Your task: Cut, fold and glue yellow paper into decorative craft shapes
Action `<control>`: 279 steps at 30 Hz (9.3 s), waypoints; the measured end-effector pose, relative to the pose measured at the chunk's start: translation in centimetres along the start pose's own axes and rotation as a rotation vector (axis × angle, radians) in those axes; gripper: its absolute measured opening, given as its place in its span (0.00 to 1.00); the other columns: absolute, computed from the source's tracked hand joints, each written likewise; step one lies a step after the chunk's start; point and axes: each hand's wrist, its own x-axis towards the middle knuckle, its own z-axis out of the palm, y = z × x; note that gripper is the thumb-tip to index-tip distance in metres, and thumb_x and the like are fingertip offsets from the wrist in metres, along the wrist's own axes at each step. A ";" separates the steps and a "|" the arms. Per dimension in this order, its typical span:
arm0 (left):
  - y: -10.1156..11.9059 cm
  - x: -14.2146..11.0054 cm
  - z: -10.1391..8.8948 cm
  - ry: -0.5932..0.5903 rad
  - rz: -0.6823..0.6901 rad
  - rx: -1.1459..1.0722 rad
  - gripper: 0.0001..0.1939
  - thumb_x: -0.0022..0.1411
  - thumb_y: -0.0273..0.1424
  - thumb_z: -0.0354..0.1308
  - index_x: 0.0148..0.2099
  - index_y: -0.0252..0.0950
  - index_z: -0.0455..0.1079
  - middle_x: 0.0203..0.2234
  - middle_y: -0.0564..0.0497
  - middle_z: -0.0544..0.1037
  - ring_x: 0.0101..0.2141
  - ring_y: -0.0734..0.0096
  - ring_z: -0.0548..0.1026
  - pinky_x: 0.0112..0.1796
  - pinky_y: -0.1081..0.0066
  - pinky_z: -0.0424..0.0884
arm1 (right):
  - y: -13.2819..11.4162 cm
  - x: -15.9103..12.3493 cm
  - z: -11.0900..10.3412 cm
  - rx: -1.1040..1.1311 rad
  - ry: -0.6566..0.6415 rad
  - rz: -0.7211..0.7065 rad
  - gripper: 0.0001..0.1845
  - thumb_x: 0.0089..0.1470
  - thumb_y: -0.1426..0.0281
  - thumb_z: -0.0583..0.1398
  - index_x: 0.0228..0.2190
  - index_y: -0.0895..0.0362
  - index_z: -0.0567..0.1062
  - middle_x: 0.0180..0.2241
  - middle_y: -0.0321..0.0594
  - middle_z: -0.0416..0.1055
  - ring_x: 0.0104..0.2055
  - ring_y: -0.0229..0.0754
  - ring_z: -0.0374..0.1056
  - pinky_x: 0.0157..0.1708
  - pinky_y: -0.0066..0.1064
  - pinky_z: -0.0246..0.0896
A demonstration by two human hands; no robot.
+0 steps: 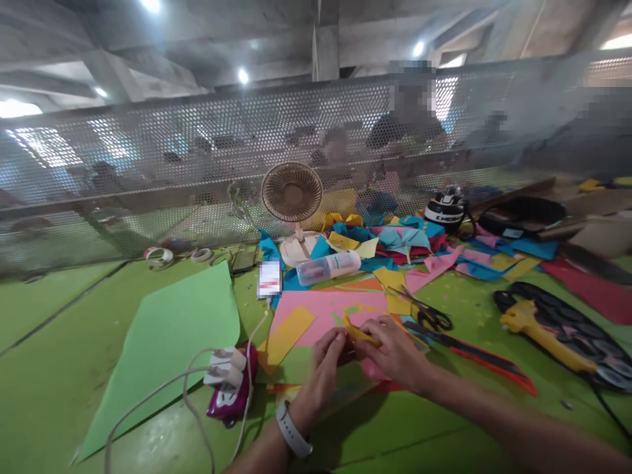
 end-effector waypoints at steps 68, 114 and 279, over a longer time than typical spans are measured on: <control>0.5 1.1 0.3 0.037 0.024 0.197 0.12 0.50 0.39 0.64 0.31 0.34 0.75 0.26 0.52 0.75 0.28 0.74 0.71 0.29 0.76 0.70 | 0.6 0.8 -0.6 0.176 -0.069 0.046 0.15 0.59 0.60 0.53 0.26 0.56 0.66 0.24 0.34 0.67 0.28 0.36 0.62 0.29 0.27 0.52; 0.0 1.2 0.1 -0.058 0.030 0.215 0.11 0.51 0.34 0.65 0.36 0.35 0.77 0.30 0.47 0.81 0.30 0.67 0.76 0.31 0.72 0.71 | 0.2 1.4 -0.3 1.211 -0.097 0.482 0.18 0.41 0.60 0.67 0.34 0.57 0.76 0.32 0.39 0.76 0.36 0.43 0.71 0.41 0.36 0.66; 1.5 3.1 -2.3 -0.023 -0.124 0.306 0.16 0.51 0.43 0.62 0.26 0.34 0.68 0.18 0.52 0.75 0.20 0.76 0.72 0.23 0.79 0.67 | 10.9 -0.2 -9.2 -0.791 -0.378 0.257 0.12 0.56 0.69 0.51 0.32 0.58 0.74 0.34 0.45 0.74 0.37 0.45 0.69 0.33 0.29 0.53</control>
